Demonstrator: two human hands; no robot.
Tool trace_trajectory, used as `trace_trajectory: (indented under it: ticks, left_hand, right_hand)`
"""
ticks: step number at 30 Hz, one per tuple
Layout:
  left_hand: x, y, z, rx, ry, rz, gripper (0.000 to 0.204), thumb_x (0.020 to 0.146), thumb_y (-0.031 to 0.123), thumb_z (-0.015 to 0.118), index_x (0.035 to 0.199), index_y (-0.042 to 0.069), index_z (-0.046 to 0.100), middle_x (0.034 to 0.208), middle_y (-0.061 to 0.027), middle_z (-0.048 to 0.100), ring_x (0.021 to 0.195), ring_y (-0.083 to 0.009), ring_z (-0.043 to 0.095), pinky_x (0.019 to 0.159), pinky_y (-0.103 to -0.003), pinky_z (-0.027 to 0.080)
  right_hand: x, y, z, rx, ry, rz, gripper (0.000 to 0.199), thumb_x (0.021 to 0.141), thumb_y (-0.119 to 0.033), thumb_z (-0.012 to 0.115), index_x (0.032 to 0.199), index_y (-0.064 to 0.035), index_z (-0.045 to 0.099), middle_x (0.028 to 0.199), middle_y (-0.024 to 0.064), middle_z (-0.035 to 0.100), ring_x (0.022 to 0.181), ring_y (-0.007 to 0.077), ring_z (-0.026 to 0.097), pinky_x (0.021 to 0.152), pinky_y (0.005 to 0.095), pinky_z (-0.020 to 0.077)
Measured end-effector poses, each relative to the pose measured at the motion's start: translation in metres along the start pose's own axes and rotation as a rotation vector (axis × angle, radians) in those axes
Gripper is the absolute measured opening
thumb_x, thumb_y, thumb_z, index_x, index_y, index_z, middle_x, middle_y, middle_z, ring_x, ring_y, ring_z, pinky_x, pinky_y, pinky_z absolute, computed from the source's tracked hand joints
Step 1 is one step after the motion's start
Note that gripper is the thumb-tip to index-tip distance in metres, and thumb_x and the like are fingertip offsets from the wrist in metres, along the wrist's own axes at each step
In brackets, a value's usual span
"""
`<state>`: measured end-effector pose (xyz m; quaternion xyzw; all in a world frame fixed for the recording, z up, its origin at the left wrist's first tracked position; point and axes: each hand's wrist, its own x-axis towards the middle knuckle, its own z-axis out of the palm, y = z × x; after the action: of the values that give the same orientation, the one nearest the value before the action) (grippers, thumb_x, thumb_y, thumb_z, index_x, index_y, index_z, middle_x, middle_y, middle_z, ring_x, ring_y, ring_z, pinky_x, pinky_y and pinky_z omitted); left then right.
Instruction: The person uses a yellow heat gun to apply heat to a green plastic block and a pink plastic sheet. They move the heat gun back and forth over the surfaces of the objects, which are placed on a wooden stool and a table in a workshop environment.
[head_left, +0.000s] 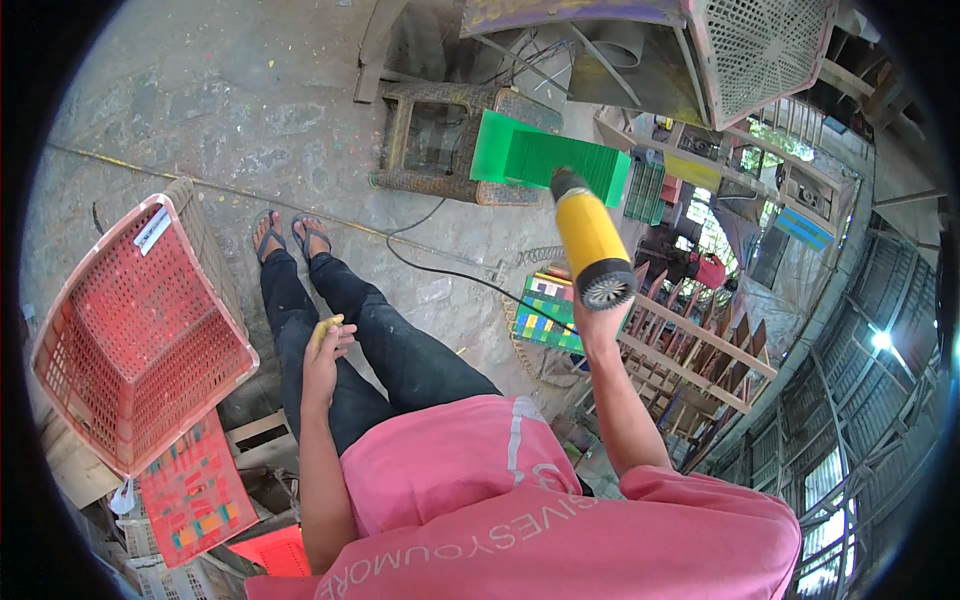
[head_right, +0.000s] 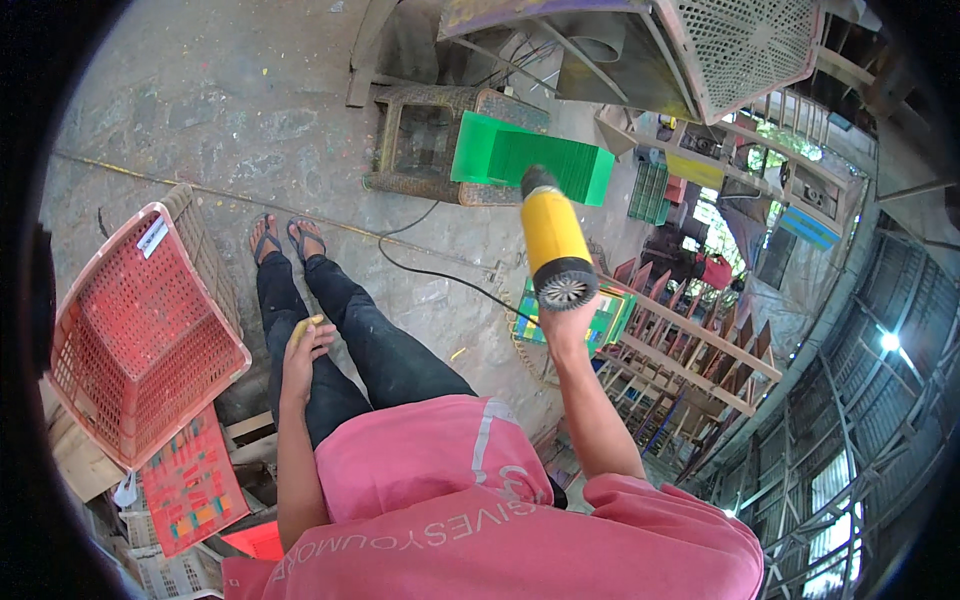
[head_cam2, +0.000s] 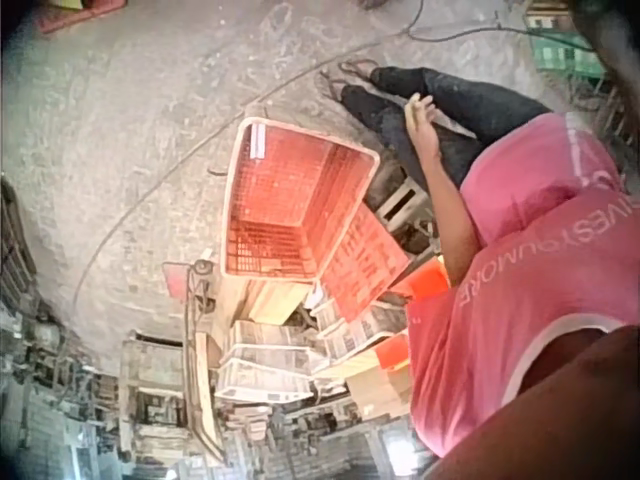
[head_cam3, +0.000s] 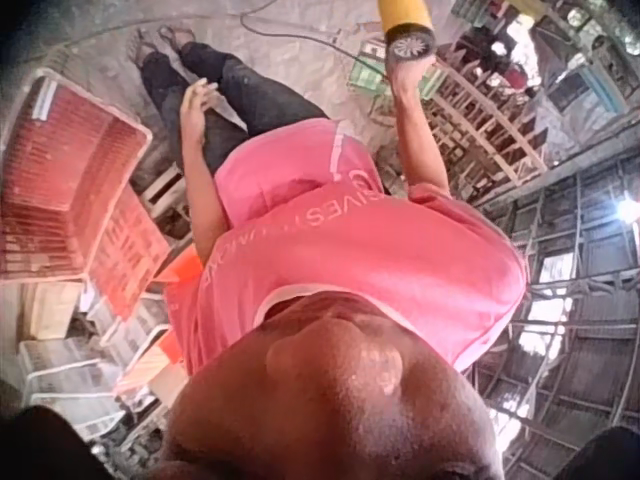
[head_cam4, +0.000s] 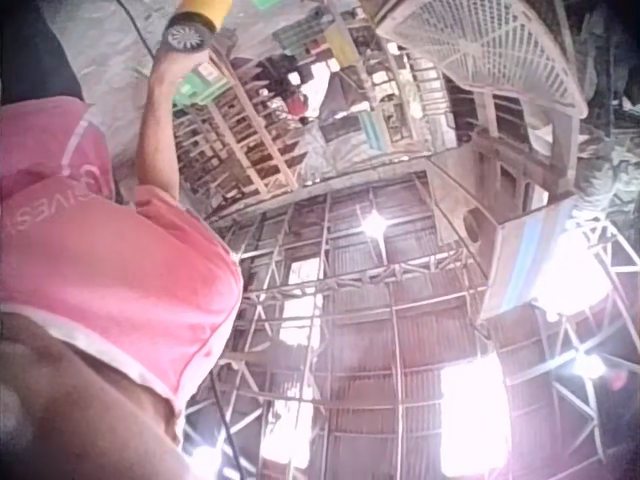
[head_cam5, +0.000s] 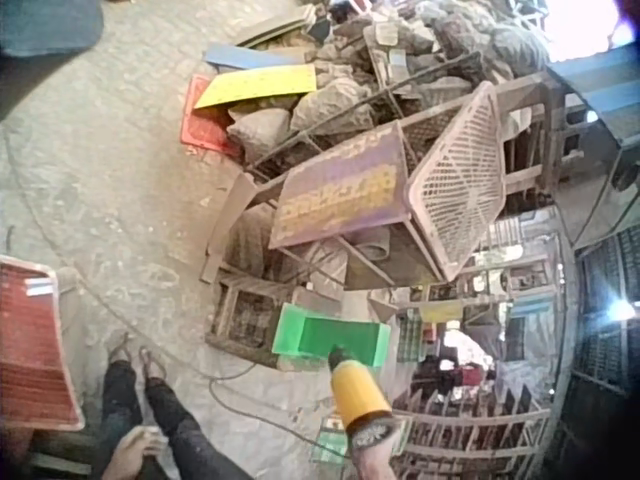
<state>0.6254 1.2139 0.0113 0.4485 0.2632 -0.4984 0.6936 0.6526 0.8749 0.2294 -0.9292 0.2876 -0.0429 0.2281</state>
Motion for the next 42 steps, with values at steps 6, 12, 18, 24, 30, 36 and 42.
trace_trajectory:
  ticks: [6,12,18,24,30,36,42]
  left_hand:
    - [0.006,0.005,0.003,0.019,-0.019,-0.001,0.04,0.1,0.034,0.041,0.123,0.004,0.053,0.107,-0.009,0.065,0.097,-0.0169,0.059,0.085,-0.031,0.044]
    - [0.012,-0.001,0.001,-0.045,0.005,-0.009,0.039,0.099,0.035,0.042,0.121,0.005,0.054,0.106,-0.01,0.065,0.095,-0.0166,0.06,0.082,-0.031,0.045]
    - [0.016,-0.005,0.009,-0.019,0.001,-0.028,0.04,0.099,0.036,0.044,0.121,0.005,0.053,0.107,-0.0103,0.065,0.094,-0.0169,0.06,0.082,-0.031,0.046]
    - [0.019,-0.01,0.007,-0.035,0.04,0.018,0.042,0.099,0.036,0.044,0.122,0.002,0.051,0.106,-0.0122,0.065,0.091,-0.0177,0.062,0.078,-0.03,0.048]
    - [0.017,-0.002,0.003,-0.131,0.109,0.054,0.042,0.098,0.035,0.044,0.122,0.001,0.05,0.107,-0.0131,0.065,0.09,-0.0194,0.063,0.077,-0.031,0.05]
    - [0.013,0.008,-0.005,-0.098,0.181,0.049,0.04,0.098,0.035,0.046,0.121,0.003,0.052,0.107,-0.0135,0.065,0.088,-0.0199,0.063,0.073,-0.031,0.05]
    - [-0.005,0.019,-0.02,-0.149,0.217,0.079,0.041,0.098,0.035,0.043,0.124,0.003,0.048,0.112,-0.0156,0.062,0.096,-0.0244,0.062,0.078,-0.035,0.05]
  right_hand:
    - [0.01,-0.037,-0.018,-0.348,-0.114,0.039,0.033,0.076,-0.003,0.069,0.107,0.0035,0.06,0.105,0.012,0.066,0.096,0.021,0.064,0.084,0.0316,0.049]
    - [-0.011,-0.022,-0.044,-0.312,-0.152,0.118,0.048,0.074,-0.006,0.075,0.116,0.0047,0.055,0.108,0.0133,0.065,0.097,0.0183,0.063,0.086,0.0307,0.0482]
    - [0.005,-0.002,-0.076,-0.476,0.095,-0.109,0.047,0.079,-0.015,0.076,0.115,0.0037,0.054,0.11,0.0137,0.062,0.102,0.0234,0.06,0.089,0.0334,0.0455]
    - [0.002,-0.024,-0.105,-0.26,-0.091,0.068,0.036,0.073,-0.01,0.077,0.104,0.0024,0.062,0.097,0.0128,0.067,0.09,0.0232,0.065,0.083,0.0341,0.0492]
    - [-0.004,-0.02,-0.132,-0.2,0.063,0.159,0.036,0.072,-0.006,0.076,0.104,0.0026,0.062,0.098,0.012,0.067,0.094,0.0192,0.064,0.086,0.0307,0.0479]
    - [0.029,-0.01,-0.145,0.105,0.265,0.134,0.026,0.075,-0.007,0.075,0.097,0.0021,0.063,0.08,0.0055,0.065,0.068,0.0129,0.061,0.062,0.0274,0.0493]
    - [-0.01,0.009,-0.158,0.423,0.08,0.478,0.02,0.076,-0.005,0.073,0.094,-0.0018,0.063,0.078,0.0045,0.065,0.061,0.0115,0.059,0.052,0.0271,0.046]
